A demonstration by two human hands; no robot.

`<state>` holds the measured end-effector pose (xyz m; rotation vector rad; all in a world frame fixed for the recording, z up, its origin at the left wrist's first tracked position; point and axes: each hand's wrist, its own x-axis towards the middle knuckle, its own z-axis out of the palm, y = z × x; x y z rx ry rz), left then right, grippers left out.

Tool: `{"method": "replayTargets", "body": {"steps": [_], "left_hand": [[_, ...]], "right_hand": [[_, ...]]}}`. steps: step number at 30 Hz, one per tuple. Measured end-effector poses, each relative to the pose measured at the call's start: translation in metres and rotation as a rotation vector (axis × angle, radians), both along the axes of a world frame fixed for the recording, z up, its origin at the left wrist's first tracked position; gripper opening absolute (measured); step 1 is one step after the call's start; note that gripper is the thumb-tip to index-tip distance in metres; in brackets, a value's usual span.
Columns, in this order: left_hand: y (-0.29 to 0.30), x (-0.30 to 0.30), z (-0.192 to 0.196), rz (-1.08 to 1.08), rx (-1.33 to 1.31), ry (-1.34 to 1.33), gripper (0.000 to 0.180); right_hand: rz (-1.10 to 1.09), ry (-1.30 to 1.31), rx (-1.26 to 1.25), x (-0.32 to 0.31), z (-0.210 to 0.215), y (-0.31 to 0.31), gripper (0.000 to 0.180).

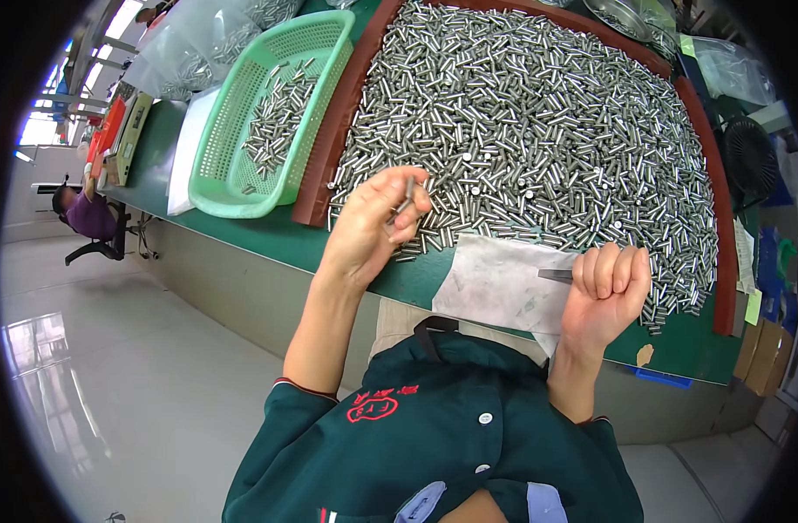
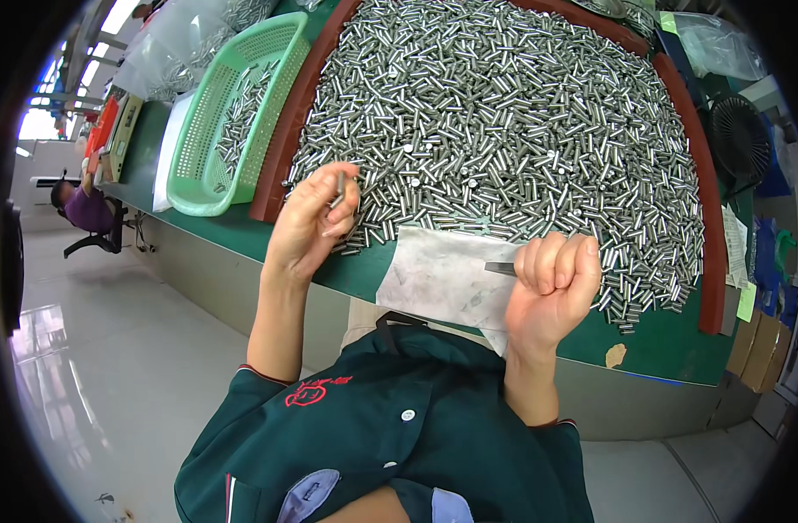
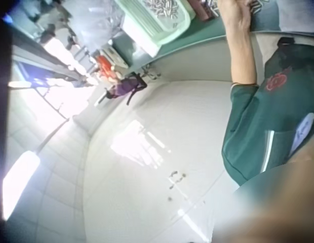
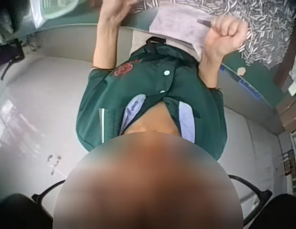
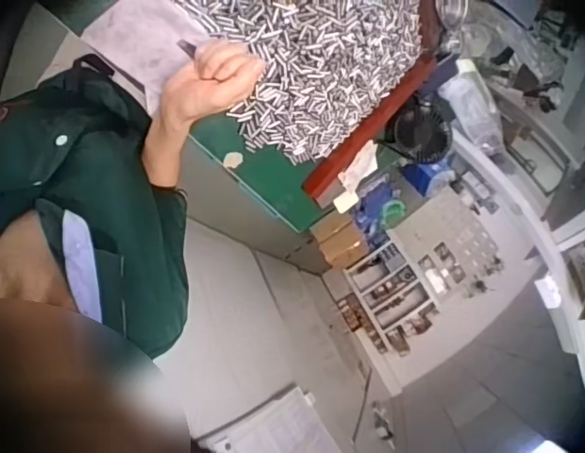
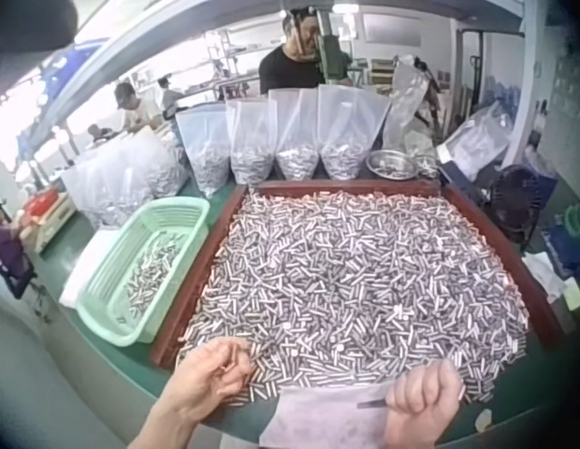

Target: Inspecting and sorting small metal bolts on a workshop bench.

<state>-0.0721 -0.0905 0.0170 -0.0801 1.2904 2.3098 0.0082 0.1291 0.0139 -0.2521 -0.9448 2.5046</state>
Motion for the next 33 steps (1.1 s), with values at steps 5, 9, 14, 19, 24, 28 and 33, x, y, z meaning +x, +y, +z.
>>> {"method": "replayTargets", "body": {"steps": [5, 9, 14, 19, 24, 28, 33], "left_hand": [[-0.021, 0.001, -0.003, 0.177, -0.158, 0.176, 0.022], [-0.021, 0.003, -0.007, 0.305, -0.852, 0.504, 0.01], [-0.016, 0.003, -0.011, 0.353, -1.185, 0.645, 0.012], [-0.014, 0.0, -0.014, 0.357, -1.277, 0.741, 0.011], [-0.017, -0.002, -0.009, 0.293, -0.727, 0.485, 0.01], [-0.02, -0.003, 0.001, 0.136, 0.095, -0.021, 0.01], [-0.022, -0.005, -0.002, 0.035, 0.136, -0.021, 0.011]], "right_hand": [[0.006, 0.013, -0.01, -0.001, 0.001, 0.0, 0.037], [0.01, 0.018, -0.011, -0.002, 0.002, -0.002, 0.038], [0.008, 0.018, -0.001, -0.002, 0.001, -0.001, 0.038], [0.007, 0.014, -0.002, -0.003, 0.001, -0.002, 0.038], [0.004, 0.02, 0.004, -0.002, 0.001, -0.001, 0.037], [0.0, 0.015, -0.004, -0.001, 0.001, -0.001, 0.037], [-0.006, 0.011, -0.003, -0.002, 0.003, -0.002, 0.037]]}}
